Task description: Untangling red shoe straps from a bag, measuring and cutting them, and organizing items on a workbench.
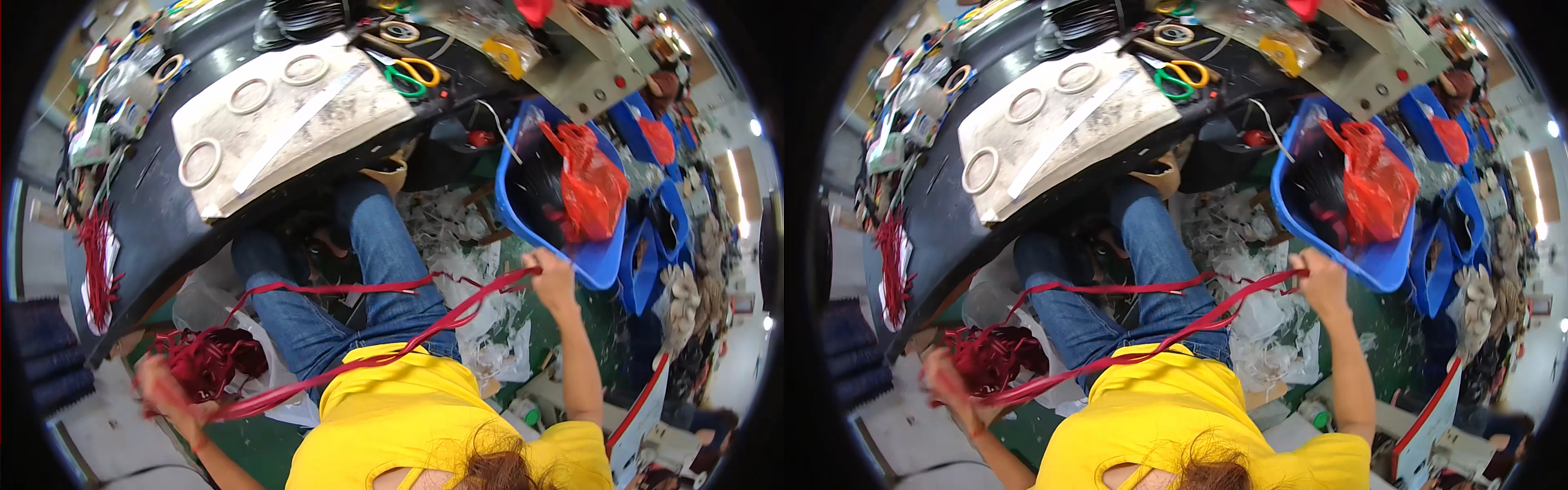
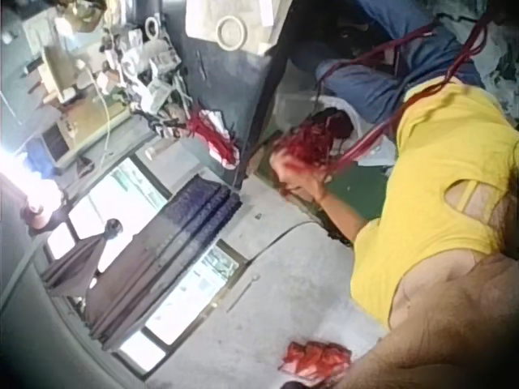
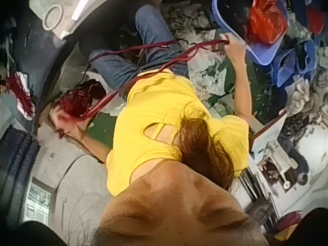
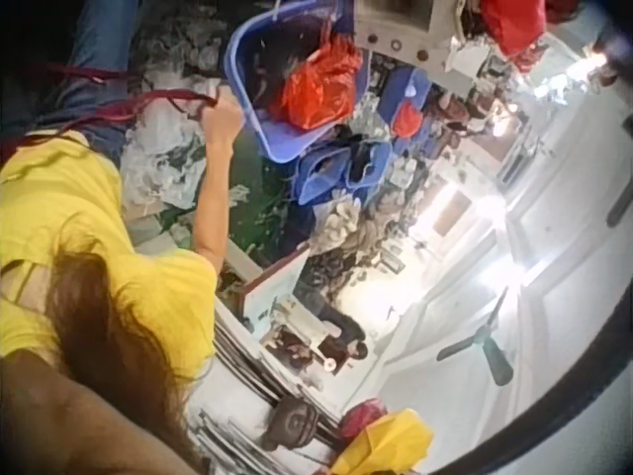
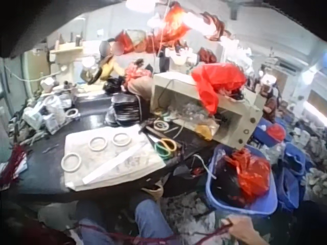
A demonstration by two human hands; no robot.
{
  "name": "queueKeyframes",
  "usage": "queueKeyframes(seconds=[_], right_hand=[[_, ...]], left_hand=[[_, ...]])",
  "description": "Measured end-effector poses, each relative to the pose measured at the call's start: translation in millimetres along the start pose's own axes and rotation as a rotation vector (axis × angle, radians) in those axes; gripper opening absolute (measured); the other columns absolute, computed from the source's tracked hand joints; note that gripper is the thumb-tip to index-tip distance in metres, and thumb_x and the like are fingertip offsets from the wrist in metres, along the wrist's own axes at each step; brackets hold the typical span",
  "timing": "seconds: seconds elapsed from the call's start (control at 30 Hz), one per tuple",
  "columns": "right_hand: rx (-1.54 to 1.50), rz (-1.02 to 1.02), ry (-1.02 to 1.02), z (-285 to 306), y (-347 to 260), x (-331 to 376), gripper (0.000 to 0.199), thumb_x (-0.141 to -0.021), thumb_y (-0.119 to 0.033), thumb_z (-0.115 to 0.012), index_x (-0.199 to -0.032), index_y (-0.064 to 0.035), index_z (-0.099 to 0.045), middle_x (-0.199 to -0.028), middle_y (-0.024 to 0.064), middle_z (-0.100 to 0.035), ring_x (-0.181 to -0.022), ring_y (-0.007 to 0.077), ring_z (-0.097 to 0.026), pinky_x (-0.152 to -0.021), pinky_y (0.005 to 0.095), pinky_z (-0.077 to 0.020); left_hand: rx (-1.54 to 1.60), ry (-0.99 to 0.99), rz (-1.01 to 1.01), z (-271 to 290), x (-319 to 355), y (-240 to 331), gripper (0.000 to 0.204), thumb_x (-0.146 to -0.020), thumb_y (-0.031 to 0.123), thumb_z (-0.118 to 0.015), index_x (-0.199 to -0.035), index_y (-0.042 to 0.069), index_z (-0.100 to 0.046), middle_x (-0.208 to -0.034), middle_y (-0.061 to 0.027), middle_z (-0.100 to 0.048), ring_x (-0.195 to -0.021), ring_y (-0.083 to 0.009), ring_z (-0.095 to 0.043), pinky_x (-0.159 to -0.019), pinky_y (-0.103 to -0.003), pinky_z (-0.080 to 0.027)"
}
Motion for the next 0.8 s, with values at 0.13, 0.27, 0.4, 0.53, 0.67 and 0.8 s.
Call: queueKeyframes(seconds=[0.13, 0.27, 0.4, 0.53, 0.67, 0.8], right_hand=[[-0.009, 0.025, -0.367, -51.3, -1.7, 15.2, 0.009, -0.082, -0.015, -0.058, -0.082, -0.0061, -0.057, -0.078, 0.0192, -0.061, -0.078, 0.0404, -0.058, -0.064, 0.0479, -0.0436], [-0.146, 0.053, -0.572, -76.2, 4.0, 39.3, 0.032, -0.073, 0.000, -0.052, -0.103, -0.0062, -0.059, -0.091, 0.0204, -0.062, -0.090, 0.0391, -0.059, -0.079, 0.0460, -0.0464], [-0.046, 0.219, -0.854, -82.3, -51.9, 21.3, 0.068, -0.068, -0.009, -0.067, -0.131, -0.0036, -0.042, -0.126, 0.0219, -0.049, -0.117, 0.0367, -0.046, -0.099, 0.0408, -0.0384], [-0.624, 0.578, -0.567, -33.0, -209.1, -44.2, 0.063, -0.076, -0.012, -0.067, -0.132, -0.0002, -0.042, -0.133, 0.0214, -0.045, -0.123, 0.0348, -0.044, -0.103, 0.0363, -0.0353], [-1.595, 0.445, -0.932, -10.2, -318.9, -37.4, 0.069, -0.085, -0.012, -0.064, -0.141, 0.0002, -0.026, -0.131, 0.0177, -0.045, -0.119, 0.0225, -0.046, -0.102, 0.0329, -0.0352], [-1.244, 0.206, -1.140, -1.8, -333.3, -34.8, 0.044, -0.087, -0.022, -0.063, -0.123, -0.0010, -0.050, -0.086, 0.0068, -0.061, -0.072, 0.0110, -0.057, -0.064, 0.0241, -0.0459]], left_hand=[[-0.058, 0.370, -0.232, -20.6, -31.6, 174.1, 0.030, -0.092, 0.024, -0.049, -0.070, 0.004, -0.045, -0.072, -0.0034, -0.047, -0.065, -0.0150, -0.044, -0.062, -0.025, -0.039], [-0.686, 0.350, -0.518, -21.9, -44.2, 210.8, 0.018, -0.083, 0.015, -0.051, -0.090, 0.000, -0.060, -0.065, -0.0066, -0.048, -0.061, -0.0185, -0.049, -0.055, -0.028, -0.040], [-0.434, 0.184, -0.391, -85.1, -19.9, 285.2, 0.015, -0.074, -0.006, -0.058, -0.087, 0.001, -0.059, -0.075, -0.0139, -0.058, -0.062, -0.0275, -0.056, -0.059, -0.031, -0.046], [-0.406, 0.000, -0.530, -142.6, -15.4, 299.3, 0.010, -0.078, 0.006, -0.066, -0.087, 0.006, -0.061, -0.074, -0.0113, -0.062, -0.060, -0.0277, -0.060, -0.052, -0.034, -0.046], [-0.314, -0.137, -0.652, -197.2, -7.4, 339.7, 0.009, -0.078, 0.012, -0.068, -0.084, 0.008, -0.061, -0.066, -0.0091, -0.057, -0.056, -0.0258, -0.057, -0.047, -0.034, -0.043], [-0.268, -0.072, -0.646, -207.1, -15.3, 322.2, 0.010, -0.079, 0.010, -0.068, -0.085, 0.006, -0.062, -0.065, -0.0091, -0.056, -0.053, -0.0253, -0.056, -0.047, -0.031, -0.043]])
Point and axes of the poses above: each hand's wrist, its own x-axis away from the middle knuckle, its own z-axis out of the back of the hand, y = z × x, the point moved 4 cm from there along -x, towards the middle knuckle
